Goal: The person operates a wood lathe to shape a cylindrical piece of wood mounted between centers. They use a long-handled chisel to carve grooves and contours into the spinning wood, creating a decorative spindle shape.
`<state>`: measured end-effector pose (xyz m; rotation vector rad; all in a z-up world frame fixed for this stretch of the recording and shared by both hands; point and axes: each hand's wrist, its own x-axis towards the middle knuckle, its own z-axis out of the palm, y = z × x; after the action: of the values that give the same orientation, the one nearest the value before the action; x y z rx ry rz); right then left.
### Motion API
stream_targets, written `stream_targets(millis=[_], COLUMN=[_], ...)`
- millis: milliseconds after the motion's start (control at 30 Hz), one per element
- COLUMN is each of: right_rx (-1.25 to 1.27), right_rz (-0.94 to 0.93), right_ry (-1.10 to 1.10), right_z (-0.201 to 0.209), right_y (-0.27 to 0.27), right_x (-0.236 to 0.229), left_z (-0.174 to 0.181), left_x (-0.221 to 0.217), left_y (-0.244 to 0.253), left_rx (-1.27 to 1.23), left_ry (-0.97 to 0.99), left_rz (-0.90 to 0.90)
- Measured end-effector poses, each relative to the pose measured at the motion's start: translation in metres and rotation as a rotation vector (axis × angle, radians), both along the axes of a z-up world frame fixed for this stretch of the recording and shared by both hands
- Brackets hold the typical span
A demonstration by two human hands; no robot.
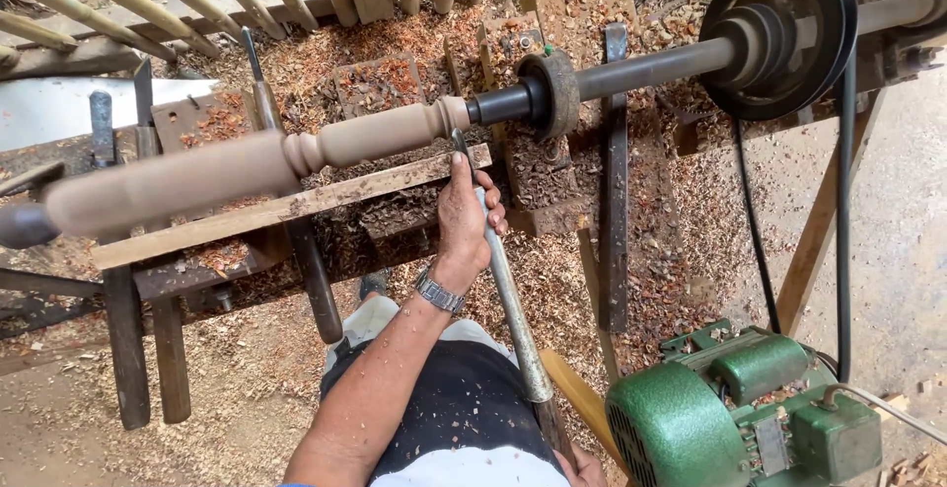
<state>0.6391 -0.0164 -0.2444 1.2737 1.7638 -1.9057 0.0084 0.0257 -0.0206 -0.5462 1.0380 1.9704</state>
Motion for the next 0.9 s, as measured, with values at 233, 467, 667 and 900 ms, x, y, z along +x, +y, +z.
stream_targets(millis=[233, 467, 667, 900], right_rx=[0.102, 0.043, 0.109, 0.094], right_rz=[0.054, -0.024, -0.015, -0.202], right_ry=[-0.059, 0.033, -0.050, -0.148], right_z=[0.008, 0.030, 0.037, 0.073], right_y=[0.005, 0.008, 0.009, 0.003], right_x=[0.003, -0.006, -0.003, -0.020], left_z=[-0.001, 0.000, -0.001, 0.001], left_x=[0.000, 0.000, 0.000, 0.000], left_y=[0.001, 0.000, 0.000, 0.000], left_rx=[0.021, 0.037, 0.048, 0.054], left_ry=[-0.026, -0.026, -0.035, -0.066], left_rz=[0.012, 0.016, 0.019, 0.019])
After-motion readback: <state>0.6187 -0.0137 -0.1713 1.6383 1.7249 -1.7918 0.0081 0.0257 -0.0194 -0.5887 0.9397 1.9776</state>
